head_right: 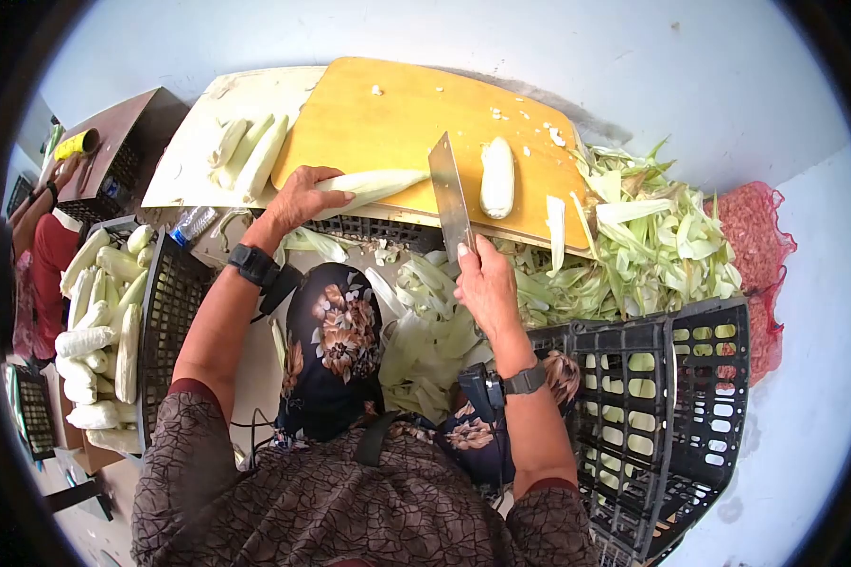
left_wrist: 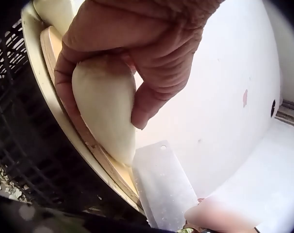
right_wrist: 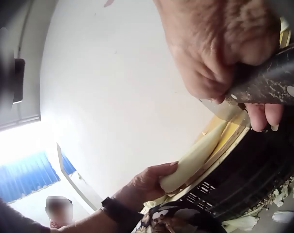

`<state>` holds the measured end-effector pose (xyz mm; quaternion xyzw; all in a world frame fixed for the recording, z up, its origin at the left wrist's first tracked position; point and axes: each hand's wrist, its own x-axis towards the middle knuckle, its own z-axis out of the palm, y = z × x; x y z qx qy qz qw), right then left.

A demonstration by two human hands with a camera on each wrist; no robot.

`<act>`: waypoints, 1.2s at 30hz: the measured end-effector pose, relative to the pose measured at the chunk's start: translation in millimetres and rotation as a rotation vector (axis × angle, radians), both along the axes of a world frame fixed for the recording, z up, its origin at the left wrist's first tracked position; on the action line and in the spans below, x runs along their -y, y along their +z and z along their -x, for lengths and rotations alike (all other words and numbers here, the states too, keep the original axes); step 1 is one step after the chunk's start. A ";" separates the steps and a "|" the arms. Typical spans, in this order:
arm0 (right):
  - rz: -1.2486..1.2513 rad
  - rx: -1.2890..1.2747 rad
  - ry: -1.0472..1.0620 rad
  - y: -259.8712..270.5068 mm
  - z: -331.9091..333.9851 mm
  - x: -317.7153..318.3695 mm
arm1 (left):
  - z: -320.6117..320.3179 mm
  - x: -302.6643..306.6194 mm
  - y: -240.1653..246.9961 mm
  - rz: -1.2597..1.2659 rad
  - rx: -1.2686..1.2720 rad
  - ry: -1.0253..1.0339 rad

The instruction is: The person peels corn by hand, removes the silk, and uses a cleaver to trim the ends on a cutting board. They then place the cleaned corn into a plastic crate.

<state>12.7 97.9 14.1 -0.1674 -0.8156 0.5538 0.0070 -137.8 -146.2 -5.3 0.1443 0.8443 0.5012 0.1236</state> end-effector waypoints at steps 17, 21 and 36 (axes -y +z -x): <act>-0.372 -0.226 -0.090 -4.9 4.7 -0.7 | -4.0 -6.9 4.9 -0.005 0.009 0.006; -0.465 -0.114 -0.026 1.7 10.0 6.4 | -4.6 -5.7 5.2 -0.040 0.064 0.000; -0.595 -0.515 -0.159 56.7 18.2 26.7 | 0.6 -7.1 2.9 -0.019 0.039 0.005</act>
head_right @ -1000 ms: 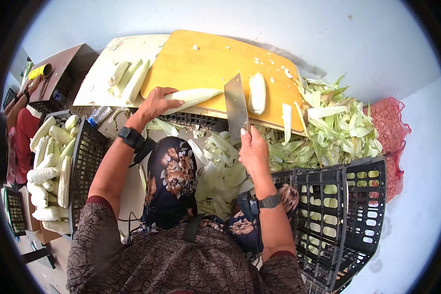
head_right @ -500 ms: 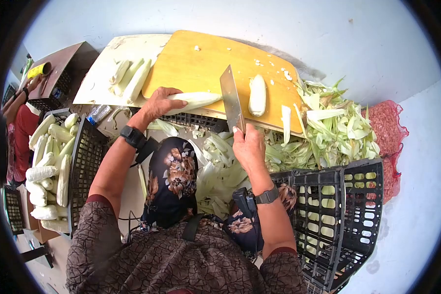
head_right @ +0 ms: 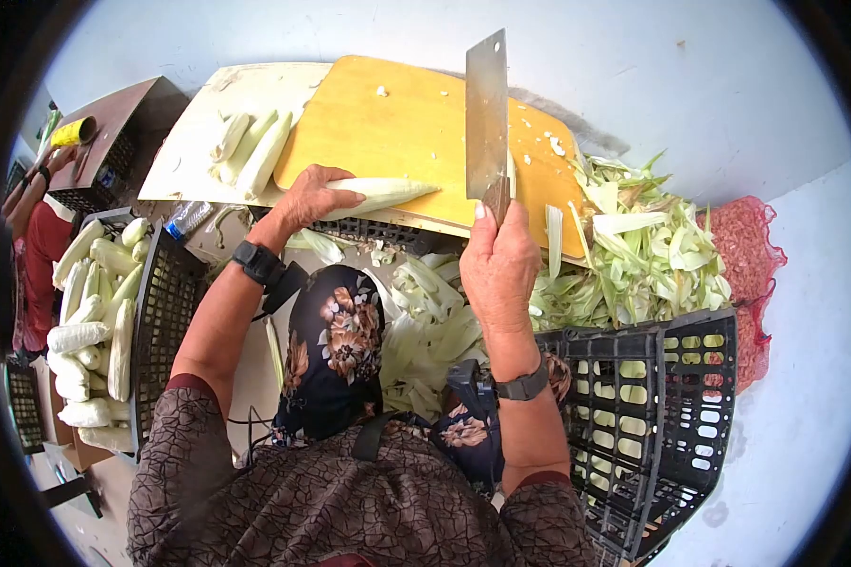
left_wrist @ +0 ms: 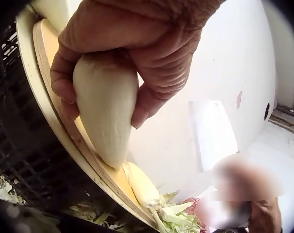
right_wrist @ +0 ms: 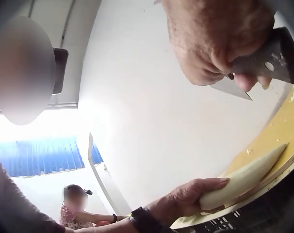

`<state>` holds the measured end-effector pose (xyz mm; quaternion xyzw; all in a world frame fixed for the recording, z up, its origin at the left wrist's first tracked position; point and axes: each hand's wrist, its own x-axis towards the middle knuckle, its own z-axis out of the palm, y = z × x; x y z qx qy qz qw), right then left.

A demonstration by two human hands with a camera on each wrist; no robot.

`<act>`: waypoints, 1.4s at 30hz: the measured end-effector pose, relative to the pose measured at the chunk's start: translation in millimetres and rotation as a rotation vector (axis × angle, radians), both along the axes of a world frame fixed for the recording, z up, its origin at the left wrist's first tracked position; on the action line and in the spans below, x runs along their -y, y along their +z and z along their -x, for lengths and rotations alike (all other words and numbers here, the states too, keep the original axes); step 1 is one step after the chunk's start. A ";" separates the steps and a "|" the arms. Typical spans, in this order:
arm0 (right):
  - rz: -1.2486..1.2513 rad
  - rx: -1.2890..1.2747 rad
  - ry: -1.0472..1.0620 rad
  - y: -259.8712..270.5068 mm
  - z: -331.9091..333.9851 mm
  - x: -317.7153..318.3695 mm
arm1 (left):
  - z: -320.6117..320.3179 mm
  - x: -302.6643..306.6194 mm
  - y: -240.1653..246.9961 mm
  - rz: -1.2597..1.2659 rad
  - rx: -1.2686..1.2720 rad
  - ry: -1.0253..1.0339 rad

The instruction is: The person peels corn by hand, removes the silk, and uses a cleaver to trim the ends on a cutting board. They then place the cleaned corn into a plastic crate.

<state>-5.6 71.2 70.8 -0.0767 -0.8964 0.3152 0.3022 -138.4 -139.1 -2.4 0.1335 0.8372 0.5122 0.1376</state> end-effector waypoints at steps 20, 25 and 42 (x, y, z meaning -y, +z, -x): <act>-0.274 0.473 -0.090 -35.3 8.3 -2.2 | -5.5 2.8 -2.6 0.001 -0.017 0.006; -0.174 0.342 -0.101 -31.8 7.6 -9.3 | -6.6 5.6 -10.1 -0.089 0.090 0.011; -0.077 0.498 -0.019 -45.2 -9.9 -6.8 | -21.0 5.3 -6.1 -0.045 -0.029 0.059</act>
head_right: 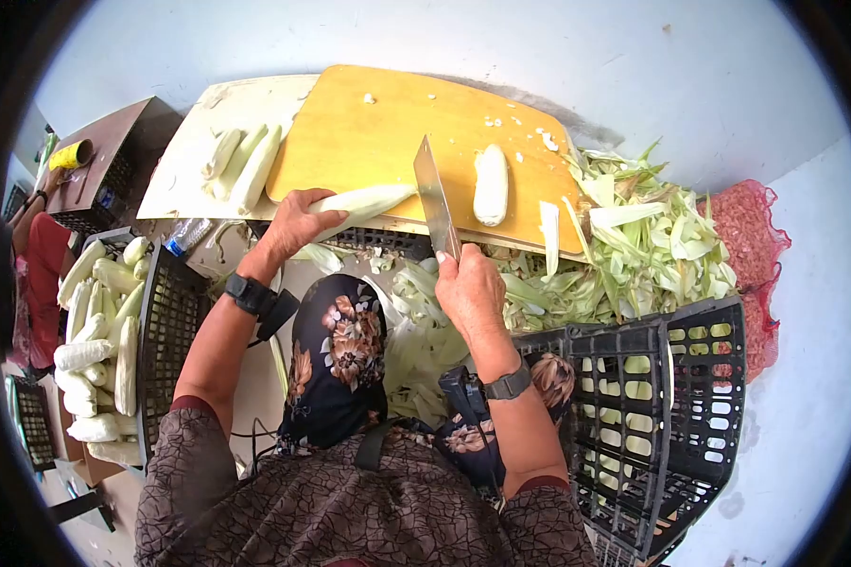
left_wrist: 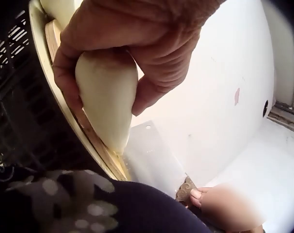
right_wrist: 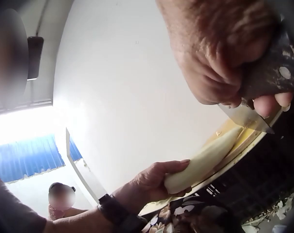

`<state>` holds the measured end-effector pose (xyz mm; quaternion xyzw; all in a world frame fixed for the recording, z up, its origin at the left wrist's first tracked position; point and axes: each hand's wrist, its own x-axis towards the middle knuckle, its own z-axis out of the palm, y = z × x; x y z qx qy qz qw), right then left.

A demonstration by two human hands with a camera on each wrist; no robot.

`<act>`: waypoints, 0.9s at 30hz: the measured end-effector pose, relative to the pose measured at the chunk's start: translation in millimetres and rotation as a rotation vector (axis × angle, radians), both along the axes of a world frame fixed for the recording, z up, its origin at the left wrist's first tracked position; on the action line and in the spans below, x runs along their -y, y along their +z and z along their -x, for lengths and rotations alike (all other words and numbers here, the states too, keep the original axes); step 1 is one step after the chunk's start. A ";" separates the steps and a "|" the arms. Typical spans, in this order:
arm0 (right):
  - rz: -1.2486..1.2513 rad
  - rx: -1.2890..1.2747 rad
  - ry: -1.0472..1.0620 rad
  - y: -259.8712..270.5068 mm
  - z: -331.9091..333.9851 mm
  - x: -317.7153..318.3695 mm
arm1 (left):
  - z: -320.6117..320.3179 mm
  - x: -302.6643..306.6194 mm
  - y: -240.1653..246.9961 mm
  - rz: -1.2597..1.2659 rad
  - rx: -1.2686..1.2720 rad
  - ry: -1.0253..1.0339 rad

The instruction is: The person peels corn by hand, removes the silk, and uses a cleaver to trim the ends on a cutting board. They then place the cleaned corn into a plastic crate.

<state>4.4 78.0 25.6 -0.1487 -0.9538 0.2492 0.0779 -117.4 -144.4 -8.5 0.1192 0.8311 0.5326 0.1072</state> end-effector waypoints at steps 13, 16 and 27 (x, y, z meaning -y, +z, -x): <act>-0.069 0.103 -0.010 11.6 5.0 4.7 | -12.8 -6.9 10.2 0.214 -0.231 0.009; -0.014 0.124 0.038 15.9 7.2 -3.2 | -15.9 -6.9 7.6 0.299 -0.321 0.023; -0.137 0.085 0.051 22.2 2.6 1.7 | -28.5 8.4 7.3 0.302 -0.412 0.095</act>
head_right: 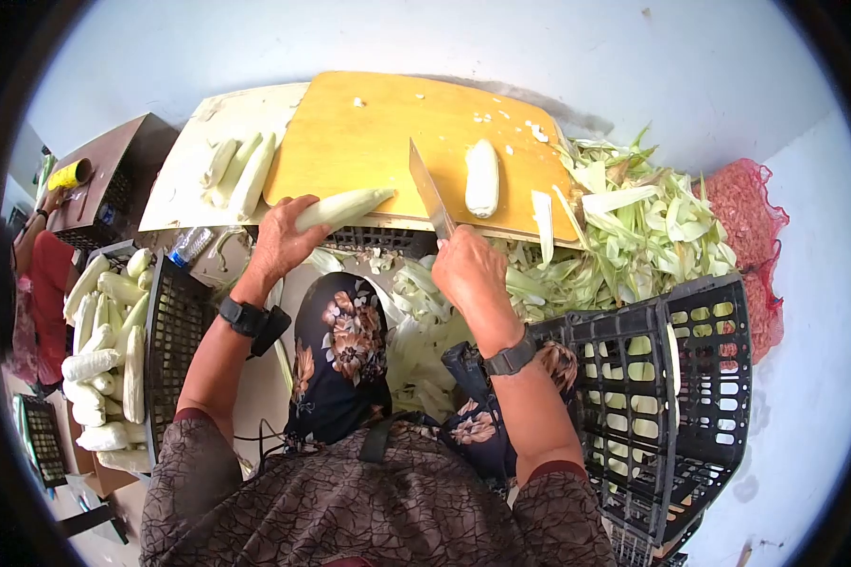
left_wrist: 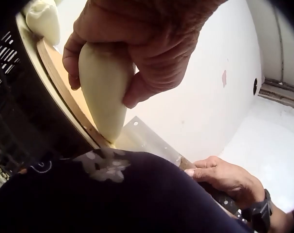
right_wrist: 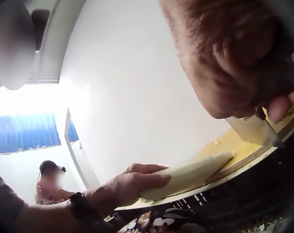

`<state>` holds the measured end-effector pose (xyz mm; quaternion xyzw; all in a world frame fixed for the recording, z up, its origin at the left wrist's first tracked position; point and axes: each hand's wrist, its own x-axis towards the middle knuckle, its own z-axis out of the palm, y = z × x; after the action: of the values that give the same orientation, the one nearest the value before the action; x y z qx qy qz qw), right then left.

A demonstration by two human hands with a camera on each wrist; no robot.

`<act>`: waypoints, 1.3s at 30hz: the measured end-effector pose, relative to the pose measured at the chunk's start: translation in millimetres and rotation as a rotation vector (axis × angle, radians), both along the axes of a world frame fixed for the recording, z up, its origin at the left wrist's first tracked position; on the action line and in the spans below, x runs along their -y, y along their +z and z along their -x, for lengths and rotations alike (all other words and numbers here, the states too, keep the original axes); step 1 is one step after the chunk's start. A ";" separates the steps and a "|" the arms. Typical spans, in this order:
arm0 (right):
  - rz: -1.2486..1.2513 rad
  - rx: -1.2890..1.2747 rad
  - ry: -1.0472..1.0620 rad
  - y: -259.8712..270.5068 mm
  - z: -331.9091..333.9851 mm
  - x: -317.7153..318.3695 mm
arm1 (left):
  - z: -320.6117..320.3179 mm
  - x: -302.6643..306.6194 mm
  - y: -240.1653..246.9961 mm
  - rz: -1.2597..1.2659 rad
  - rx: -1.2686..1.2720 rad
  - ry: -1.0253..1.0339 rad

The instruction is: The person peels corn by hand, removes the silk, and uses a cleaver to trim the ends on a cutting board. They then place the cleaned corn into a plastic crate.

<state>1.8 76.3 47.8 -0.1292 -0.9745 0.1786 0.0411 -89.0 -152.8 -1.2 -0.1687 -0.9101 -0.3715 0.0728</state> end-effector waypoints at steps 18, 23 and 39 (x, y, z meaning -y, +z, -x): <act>-0.067 -0.390 -0.438 1.1 9.3 -89.3 | -5.8 -29.8 29.8 -1.567 0.992 -0.202; -0.150 -0.368 -0.452 -25.6 20.9 -125.6 | -8.4 -63.5 19.0 -1.657 1.096 -0.246; 0.354 -0.368 -0.199 -25.3 12.3 -117.3 | -21.9 -101.1 -20.4 -1.455 1.013 -0.653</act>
<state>-10.5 193.6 22.4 -0.1951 -0.8868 0.3616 0.2117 -67.1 -51.7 -21.5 -0.1472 -0.2861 -0.8792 -0.3514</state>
